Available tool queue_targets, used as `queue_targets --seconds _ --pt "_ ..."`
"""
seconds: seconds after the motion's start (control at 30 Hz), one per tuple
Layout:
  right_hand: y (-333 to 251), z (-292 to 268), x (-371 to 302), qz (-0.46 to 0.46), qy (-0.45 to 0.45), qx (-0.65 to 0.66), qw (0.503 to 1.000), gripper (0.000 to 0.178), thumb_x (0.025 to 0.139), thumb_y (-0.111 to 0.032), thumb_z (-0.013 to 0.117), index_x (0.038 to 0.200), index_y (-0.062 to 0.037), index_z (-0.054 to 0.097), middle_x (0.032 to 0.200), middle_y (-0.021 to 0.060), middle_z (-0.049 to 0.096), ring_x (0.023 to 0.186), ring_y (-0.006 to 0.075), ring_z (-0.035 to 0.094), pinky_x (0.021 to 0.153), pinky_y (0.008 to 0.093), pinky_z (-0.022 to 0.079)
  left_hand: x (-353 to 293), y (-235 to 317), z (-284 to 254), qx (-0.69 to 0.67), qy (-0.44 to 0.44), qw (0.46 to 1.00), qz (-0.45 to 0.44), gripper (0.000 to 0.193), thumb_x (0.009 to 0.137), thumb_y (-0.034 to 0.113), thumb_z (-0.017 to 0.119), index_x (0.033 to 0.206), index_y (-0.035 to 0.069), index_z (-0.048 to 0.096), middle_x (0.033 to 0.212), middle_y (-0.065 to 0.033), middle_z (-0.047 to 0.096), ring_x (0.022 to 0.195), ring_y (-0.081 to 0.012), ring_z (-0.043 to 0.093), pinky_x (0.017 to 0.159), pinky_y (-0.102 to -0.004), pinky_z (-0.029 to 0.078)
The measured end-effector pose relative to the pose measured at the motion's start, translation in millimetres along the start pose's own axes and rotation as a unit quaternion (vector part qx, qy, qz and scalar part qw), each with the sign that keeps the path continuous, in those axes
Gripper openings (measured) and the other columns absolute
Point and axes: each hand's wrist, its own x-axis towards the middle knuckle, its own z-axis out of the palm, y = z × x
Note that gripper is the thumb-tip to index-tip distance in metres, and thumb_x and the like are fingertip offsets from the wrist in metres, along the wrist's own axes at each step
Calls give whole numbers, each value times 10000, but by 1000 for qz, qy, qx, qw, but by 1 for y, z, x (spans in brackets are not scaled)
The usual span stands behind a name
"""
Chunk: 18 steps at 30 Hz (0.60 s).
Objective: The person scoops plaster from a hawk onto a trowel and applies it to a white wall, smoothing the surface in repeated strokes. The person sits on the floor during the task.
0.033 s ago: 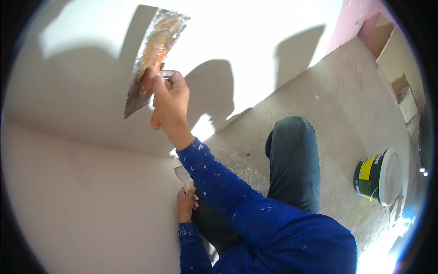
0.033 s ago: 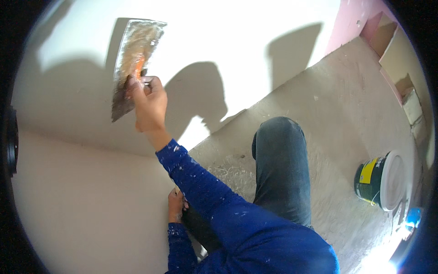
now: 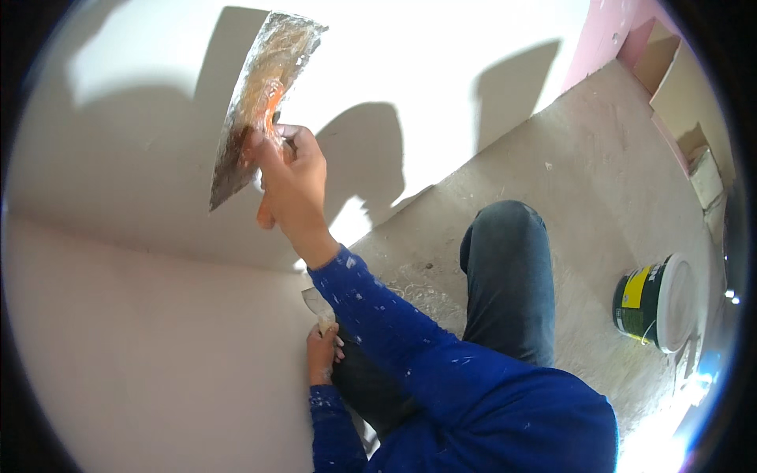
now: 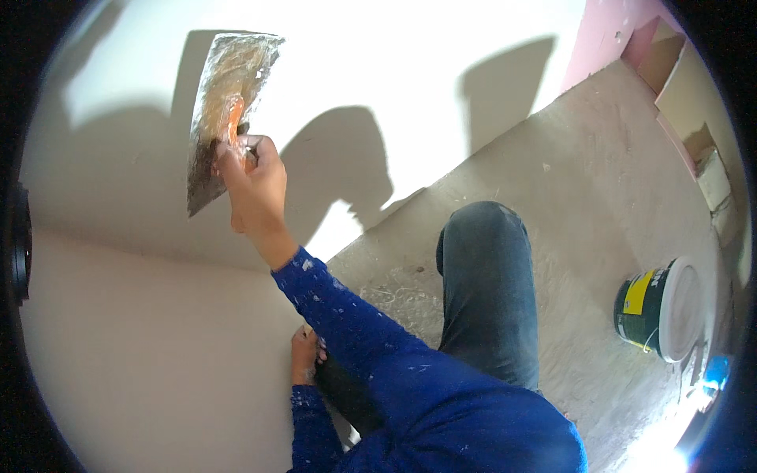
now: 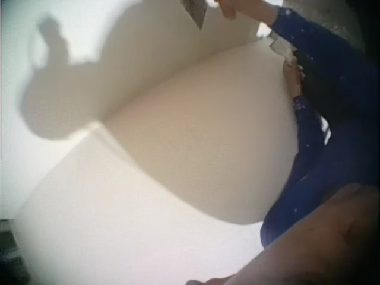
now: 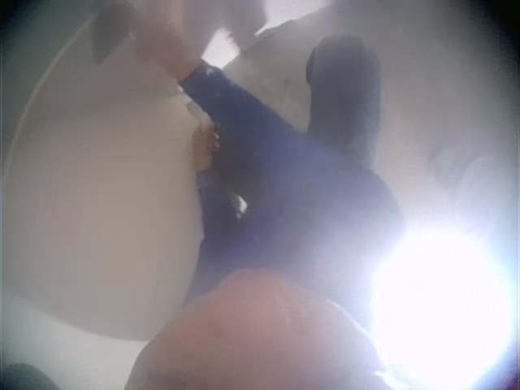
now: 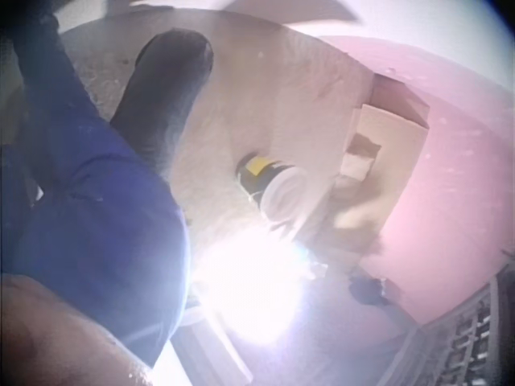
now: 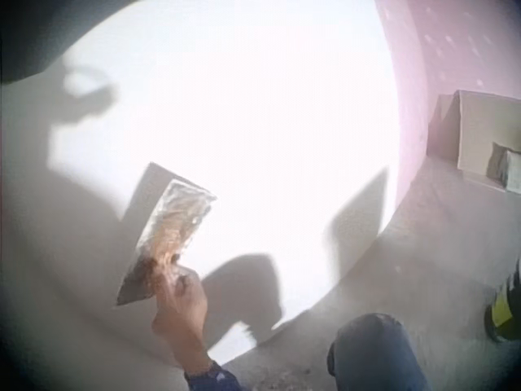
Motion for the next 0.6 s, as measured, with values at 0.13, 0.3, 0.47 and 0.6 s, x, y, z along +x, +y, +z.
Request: queue_targets --seconds 0.13,0.3,0.47,0.6 --pt "42 -55 -15 -74 23 54 996 400 953 -373 703 1020 12 619 757 44 633 490 63 468 419 221 383 1 1 2 -12 -5 1000 -1 302 958 293 664 1095 31 602 643 -30 597 397 -115 516 351 -242 370" --pt "148 -156 2 115 170 114 972 399 950 -418 701 959 -30 610 731 22 606 481 58 458 417 218 372 3 1 11 -7 10 1000 7 312 963 306 668 1104 35 601 644 -28 590 392 -107 501 352 -236 364" --pt "194 -159 28 66 188 91 976 402 971 -398 676 845 -21 620 611 3 506 449 98 477 411 260 394 4 3 11 -23 2 1000 7 305 966 311 662 1086 37 602 645 -24 586 390 -107 497 346 -241 355" --pt "160 -127 36 108 213 151 959 385 971 -377 679 812 -37 594 606 7 491 442 88 459 396 271 379 4 4 12 -32 1 999 12 294 969 307 655 1075 39 599 646 -23 581 394 -111 501 346 -242 354"
